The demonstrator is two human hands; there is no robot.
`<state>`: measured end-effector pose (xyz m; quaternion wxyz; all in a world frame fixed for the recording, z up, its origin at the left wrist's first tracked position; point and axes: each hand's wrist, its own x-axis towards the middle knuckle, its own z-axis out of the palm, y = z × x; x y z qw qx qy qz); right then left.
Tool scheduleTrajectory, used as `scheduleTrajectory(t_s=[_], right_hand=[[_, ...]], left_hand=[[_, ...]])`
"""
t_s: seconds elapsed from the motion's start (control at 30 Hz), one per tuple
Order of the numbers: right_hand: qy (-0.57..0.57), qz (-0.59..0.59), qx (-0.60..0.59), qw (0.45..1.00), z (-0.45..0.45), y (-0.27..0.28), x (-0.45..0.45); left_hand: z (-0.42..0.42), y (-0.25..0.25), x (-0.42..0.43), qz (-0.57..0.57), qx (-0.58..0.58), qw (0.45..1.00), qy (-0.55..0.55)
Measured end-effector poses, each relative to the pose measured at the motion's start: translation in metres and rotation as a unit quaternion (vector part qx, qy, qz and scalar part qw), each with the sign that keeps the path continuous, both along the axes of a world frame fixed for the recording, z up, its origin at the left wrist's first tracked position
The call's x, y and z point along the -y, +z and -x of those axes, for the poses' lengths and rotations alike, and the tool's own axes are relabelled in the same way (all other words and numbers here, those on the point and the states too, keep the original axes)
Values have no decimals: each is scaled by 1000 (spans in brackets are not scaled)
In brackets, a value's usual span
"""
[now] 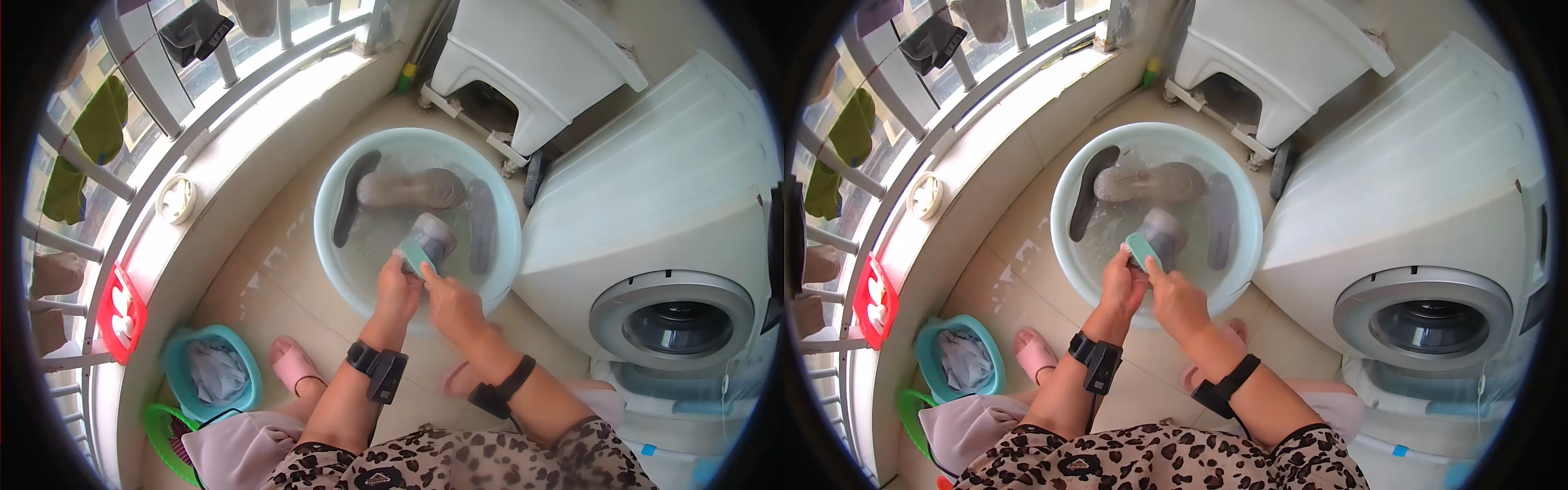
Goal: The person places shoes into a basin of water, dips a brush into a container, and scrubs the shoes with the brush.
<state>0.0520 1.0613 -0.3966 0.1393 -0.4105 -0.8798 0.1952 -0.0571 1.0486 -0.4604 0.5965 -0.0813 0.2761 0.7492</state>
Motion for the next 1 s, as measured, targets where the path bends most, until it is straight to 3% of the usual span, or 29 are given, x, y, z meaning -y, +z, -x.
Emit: scheduleTrajectory(t_s=[0.07, 0.17, 0.2, 0.3, 0.37, 0.43, 0.57, 0.67, 0.8, 0.83, 0.87, 1.0], right_hand=[[-27, -54, 33, 998, 4, -5, -32], [-38, -39, 44, 998, 9, -2, -28], [9, -30, 33, 999, 2, -10, -12], [15, 9, 39, 999, -9, -3, 12], [-17, -15, 24, 999, -5, 0, -18], [-51, -36, 30, 998, -1, 4, -45], [-42, -4, -132, 990, -10, 18, -48], [-155, 144, -158, 965, -30, 78, -35], [-129, 107, -143, 975, -91, 169, 1], [-133, 95, -138, 977, -109, 198, 16], [-136, 82, -132, 978, -128, 219, 30], [-256, -42, -206, 944, -223, 255, 86]], left_hand=[[-11, 12, -2, -29, -20, 999, 8], [-12, 4, -8, 1, -19, 1000, 24], [-7, -1, -9, -5, -2, 999, 36], [5, 1, -2, 13, -24, 1000, -8], [2, -20, -5, -25, -51, 998, -5], [-6, -6, -4, -27, -48, 998, -2], [11, 0, -3, 9, -39, 999, -12], [25, 13, 1, -1, 9, 1000, -18], [26, 4, 4, 15, -34, 997, -65], [27, 17, 9, 65, -24, 995, -76], [31, 1, 12, 88, -29, 992, -87], [42, -35, 26, 134, -23, 988, -78]])
